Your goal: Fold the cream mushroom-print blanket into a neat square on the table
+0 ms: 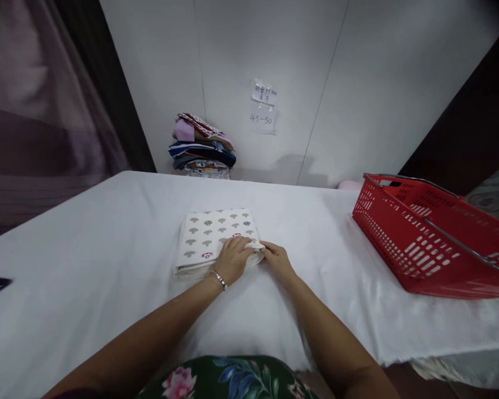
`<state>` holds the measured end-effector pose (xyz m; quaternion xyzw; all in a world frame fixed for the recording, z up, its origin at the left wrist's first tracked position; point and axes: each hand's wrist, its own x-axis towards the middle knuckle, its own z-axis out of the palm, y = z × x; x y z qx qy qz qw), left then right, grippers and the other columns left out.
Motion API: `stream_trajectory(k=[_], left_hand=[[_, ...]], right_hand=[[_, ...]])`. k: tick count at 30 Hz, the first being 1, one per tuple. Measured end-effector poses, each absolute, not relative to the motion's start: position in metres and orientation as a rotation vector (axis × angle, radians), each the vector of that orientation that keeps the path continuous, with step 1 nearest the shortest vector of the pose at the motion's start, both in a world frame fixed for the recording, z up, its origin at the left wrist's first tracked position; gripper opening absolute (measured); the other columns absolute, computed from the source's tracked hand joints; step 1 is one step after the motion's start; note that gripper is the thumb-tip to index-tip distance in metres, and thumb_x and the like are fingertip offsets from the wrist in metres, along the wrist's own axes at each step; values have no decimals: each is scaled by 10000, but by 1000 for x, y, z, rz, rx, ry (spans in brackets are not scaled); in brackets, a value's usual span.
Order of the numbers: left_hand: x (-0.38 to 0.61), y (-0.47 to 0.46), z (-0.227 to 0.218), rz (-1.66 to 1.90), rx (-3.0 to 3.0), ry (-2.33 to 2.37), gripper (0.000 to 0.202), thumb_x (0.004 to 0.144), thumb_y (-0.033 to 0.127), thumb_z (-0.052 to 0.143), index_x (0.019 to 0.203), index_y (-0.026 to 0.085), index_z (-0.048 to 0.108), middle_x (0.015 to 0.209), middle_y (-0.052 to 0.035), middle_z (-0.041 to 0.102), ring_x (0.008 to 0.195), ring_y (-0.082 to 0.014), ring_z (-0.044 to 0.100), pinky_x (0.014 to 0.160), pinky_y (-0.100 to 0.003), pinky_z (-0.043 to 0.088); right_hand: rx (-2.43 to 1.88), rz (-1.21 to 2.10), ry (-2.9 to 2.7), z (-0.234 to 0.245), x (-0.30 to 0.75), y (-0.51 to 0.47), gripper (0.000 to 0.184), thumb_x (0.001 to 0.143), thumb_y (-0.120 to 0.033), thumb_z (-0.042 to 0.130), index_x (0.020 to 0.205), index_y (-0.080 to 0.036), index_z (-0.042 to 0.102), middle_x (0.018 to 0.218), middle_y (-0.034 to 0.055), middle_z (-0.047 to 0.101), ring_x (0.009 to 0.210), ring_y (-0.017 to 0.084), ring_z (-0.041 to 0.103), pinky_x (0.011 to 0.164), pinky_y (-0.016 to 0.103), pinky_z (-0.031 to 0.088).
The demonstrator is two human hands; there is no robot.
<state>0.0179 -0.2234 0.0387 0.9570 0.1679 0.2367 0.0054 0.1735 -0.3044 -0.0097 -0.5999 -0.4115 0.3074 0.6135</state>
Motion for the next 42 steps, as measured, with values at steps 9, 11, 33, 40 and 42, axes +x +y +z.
stream_trajectory(k=[9, 11, 33, 40, 42], left_hand=[[9, -236, 27, 706, 3017, 822, 284, 851, 211, 406, 903, 234, 685, 1346, -43, 475, 1321, -246, 283, 1076, -472, 230], [9, -236, 25, 691, 3000, 931, 295, 866, 270, 398, 901, 230, 688, 1394, -38, 419, 1342, -252, 241, 1089, -482, 196], [16, -222, 24, 856, 3009, 683, 242, 814, 81, 416, 881, 203, 613, 1330, -62, 485, 1283, -225, 350, 1062, -465, 251], [24, -205, 40, 598, 3055, 650, 224, 810, 53, 398, 883, 185, 564, 1015, -79, 608, 942, -203, 566, 809, -365, 417], [26, -204, 42, 563, 3048, 664, 227, 803, 48, 402, 905, 183, 554, 995, -73, 598, 942, -203, 559, 793, -352, 415]], right_hand=[[-1376, 671, -916, -13, 171, -301, 326, 756, -364, 558, 1033, -232, 666, 1008, 22, 677, 934, 222, 601, 814, 372, 493], [-1364, 671, -910, -13, 170, -300, 326, 758, -361, 557, 1033, -225, 667, 997, 26, 679, 913, 219, 604, 804, 368, 494], [-1560, 291, -1026, -12, 158, -312, 148, 766, -230, 519, 913, -212, 532, 1252, 65, 526, 1097, 202, 515, 877, 364, 445], [-1880, -253, -1507, 0, 139, -327, 190, 782, -126, 493, 939, -193, 577, 1453, 93, 270, 1349, 264, 174, 1030, 491, 242], [-1985, -342, -1529, 3, 134, -325, 258, 798, -149, 505, 1048, -184, 557, 1459, 120, 253, 1354, 276, 155, 1034, 512, 213]])
